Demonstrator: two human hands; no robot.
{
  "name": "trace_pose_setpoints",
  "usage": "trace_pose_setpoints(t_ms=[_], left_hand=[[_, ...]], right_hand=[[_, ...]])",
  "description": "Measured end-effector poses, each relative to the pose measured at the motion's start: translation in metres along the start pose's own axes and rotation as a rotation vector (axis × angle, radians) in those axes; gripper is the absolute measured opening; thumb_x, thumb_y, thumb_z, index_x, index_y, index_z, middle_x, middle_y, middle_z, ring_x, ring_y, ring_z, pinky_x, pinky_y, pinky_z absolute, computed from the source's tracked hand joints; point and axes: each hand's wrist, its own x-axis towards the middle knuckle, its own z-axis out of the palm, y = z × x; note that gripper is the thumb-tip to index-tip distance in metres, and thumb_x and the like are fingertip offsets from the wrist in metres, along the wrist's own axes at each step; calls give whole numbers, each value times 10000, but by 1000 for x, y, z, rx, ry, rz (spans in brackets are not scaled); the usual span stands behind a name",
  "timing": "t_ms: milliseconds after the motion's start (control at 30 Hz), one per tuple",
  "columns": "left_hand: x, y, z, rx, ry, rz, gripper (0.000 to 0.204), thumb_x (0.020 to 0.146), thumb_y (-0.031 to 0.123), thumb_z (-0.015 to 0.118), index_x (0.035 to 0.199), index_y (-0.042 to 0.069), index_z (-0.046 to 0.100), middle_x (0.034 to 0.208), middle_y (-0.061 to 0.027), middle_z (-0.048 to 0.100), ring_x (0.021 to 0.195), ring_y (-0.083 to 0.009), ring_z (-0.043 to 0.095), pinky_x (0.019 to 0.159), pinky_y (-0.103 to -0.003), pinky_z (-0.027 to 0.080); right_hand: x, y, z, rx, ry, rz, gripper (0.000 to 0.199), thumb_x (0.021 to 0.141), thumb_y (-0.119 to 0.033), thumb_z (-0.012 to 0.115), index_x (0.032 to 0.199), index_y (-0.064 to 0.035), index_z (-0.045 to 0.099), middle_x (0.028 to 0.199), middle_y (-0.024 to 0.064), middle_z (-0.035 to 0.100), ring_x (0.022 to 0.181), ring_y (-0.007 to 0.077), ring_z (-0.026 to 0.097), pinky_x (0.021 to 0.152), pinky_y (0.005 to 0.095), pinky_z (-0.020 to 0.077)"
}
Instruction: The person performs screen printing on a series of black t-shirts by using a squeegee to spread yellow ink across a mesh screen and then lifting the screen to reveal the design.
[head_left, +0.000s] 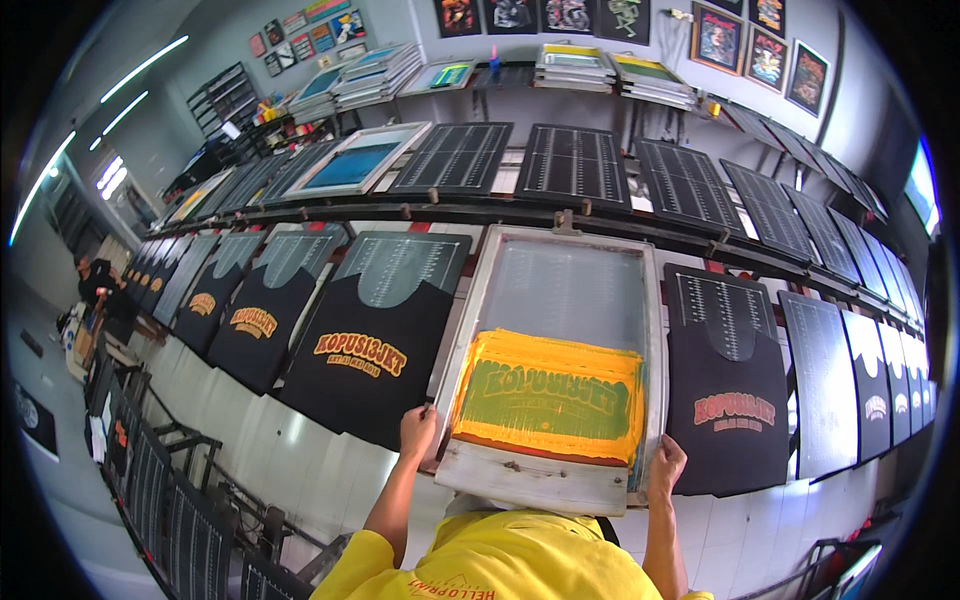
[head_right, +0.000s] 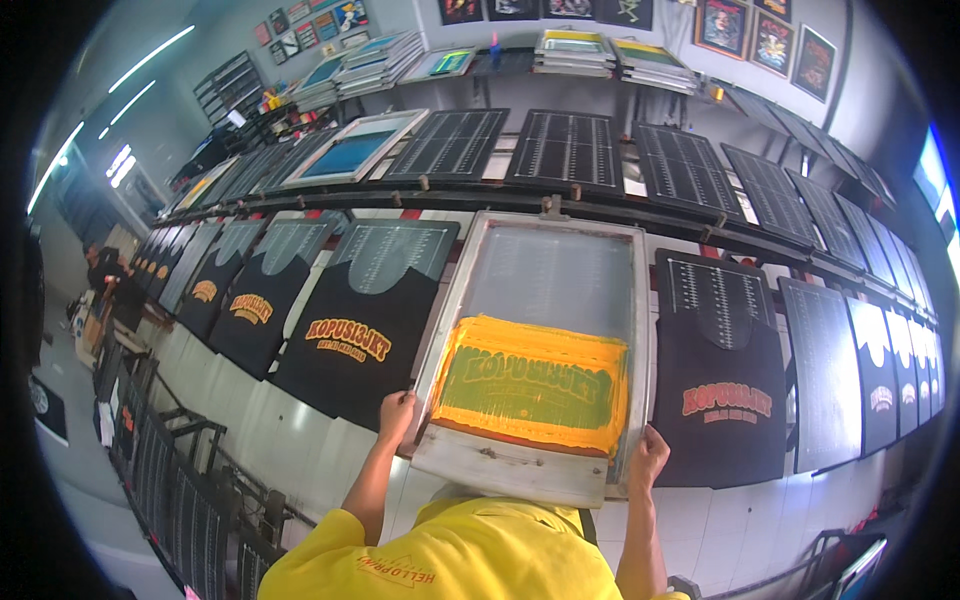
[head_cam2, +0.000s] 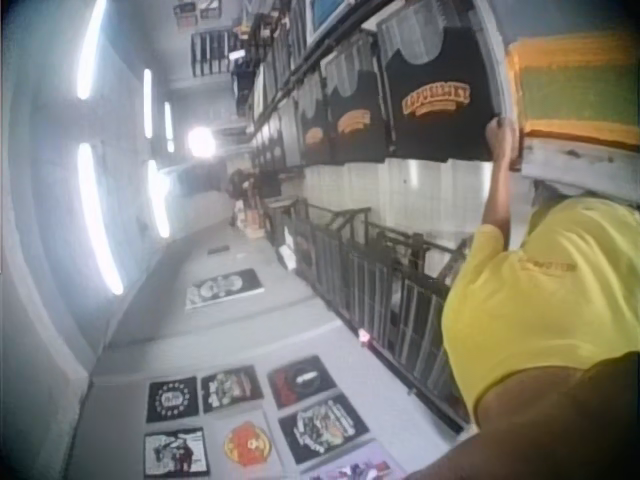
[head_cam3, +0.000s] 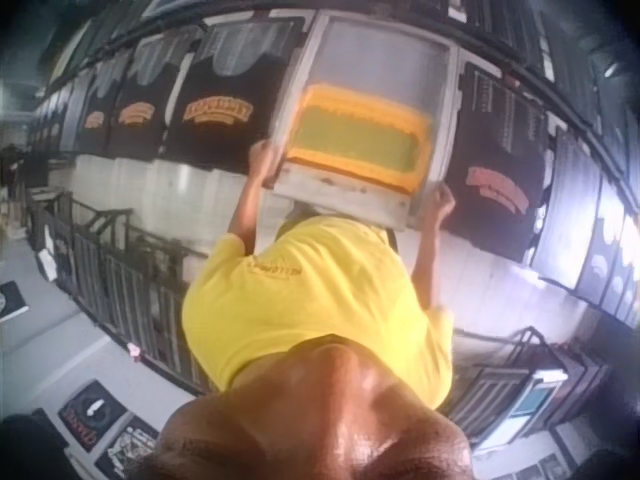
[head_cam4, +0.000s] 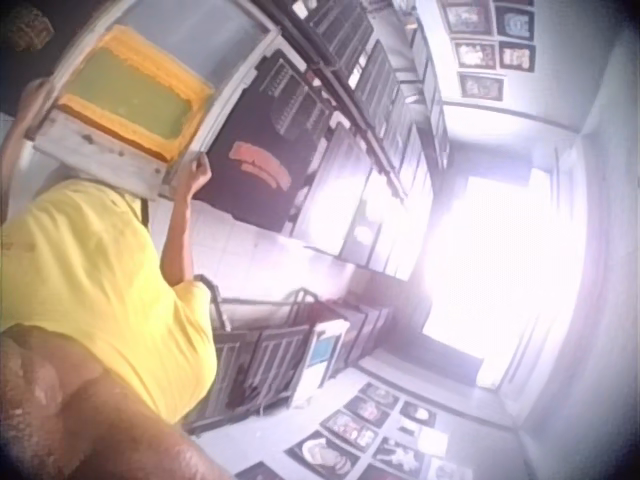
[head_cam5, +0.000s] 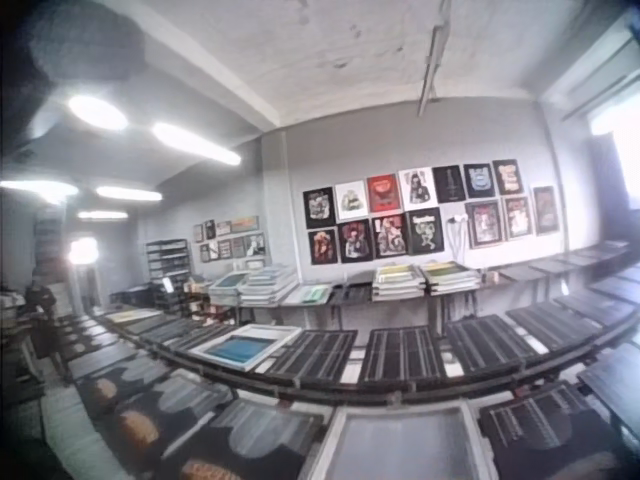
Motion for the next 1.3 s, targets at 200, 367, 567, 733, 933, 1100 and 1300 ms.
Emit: trace_pose_setpoints(t_ms=[200, 367, 567, 733, 933, 1100, 1300], left_hand=[[6, 1, 7, 136, 16, 72, 339, 851, 268, 556, 755, -51, 618, 718, -257, 587, 722, -426, 599, 639, -476, 450], [1, 16, 0, 118, 17, -24, 347, 857, 288, 566, 752, -36, 628, 707, -238, 601, 717, -423, 603, 631, -475, 460], [-20, -5, -4, -53, 247, 191, 295, 863, 285, 581, 850, 3, 666, 777, -164, 671, 695, -345, 648, 655, -418, 514], [-69, 29, -44, -275, -26, 237, 282, 896, 280, 602, 930, 8, 666, 749, -72, 658, 634, -136, 618, 562, -274, 495], [-133, 11, -49, -690, -906, -3, 373, 921, 333, 565, 831, -18, 656, 724, -66, 646, 598, -132, 611, 505, -254, 488], [-150, 10, 5, -449, -1032, 16, 387, 927, 344, 528, 896, -28, 630, 761, -83, 655, 589, -151, 606, 492, -300, 489], [-163, 10, 66, -622, -1169, -254, 440, 954, 437, 442, 1160, 59, 533, 853, -42, 646, 542, -101, 544, 400, -245, 365]], right_hand=[[1, 19, 2, 127, 10, -26, 262, 828, 29, 480, 1027, 107, 632, 868, 112, 669, 776, 154, 613, 740, 266, 478], [5, 15, -2, 6, -67, 9, 282, 842, 2, 463, 1059, 89, 622, 965, 150, 670, 906, 210, 627, 838, 305, 461], [-13, -8, 9, -302, -8, -367, 305, 891, -68, 511, 1168, 45, 573, 1157, 188, 605, 1114, 320, 550, 969, 381, 414], [-45, -28, 0, -474, -393, -655, 412, 793, -87, 649, 1181, 12, 550, 1202, 175, 568, 1152, 355, 493, 986, 449, 384], [-122, -112, 31, -586, -626, -1317, 360, 797, -382, 659, 1018, -98, 641, 991, 145, 625, 887, 267, 618, 722, 482, 483], [-119, -96, 25, -873, -860, -1044, 629, 567, -193, 757, 1157, -75, 573, 1189, 98, 578, 1122, 292, 510, 948, 453, 406], [-113, -118, 54, -836, -703, -1066, 462, 633, -156, 733, 1052, -74, 553, 969, 99, 602, 940, 292, 563, 814, 420, 436]])
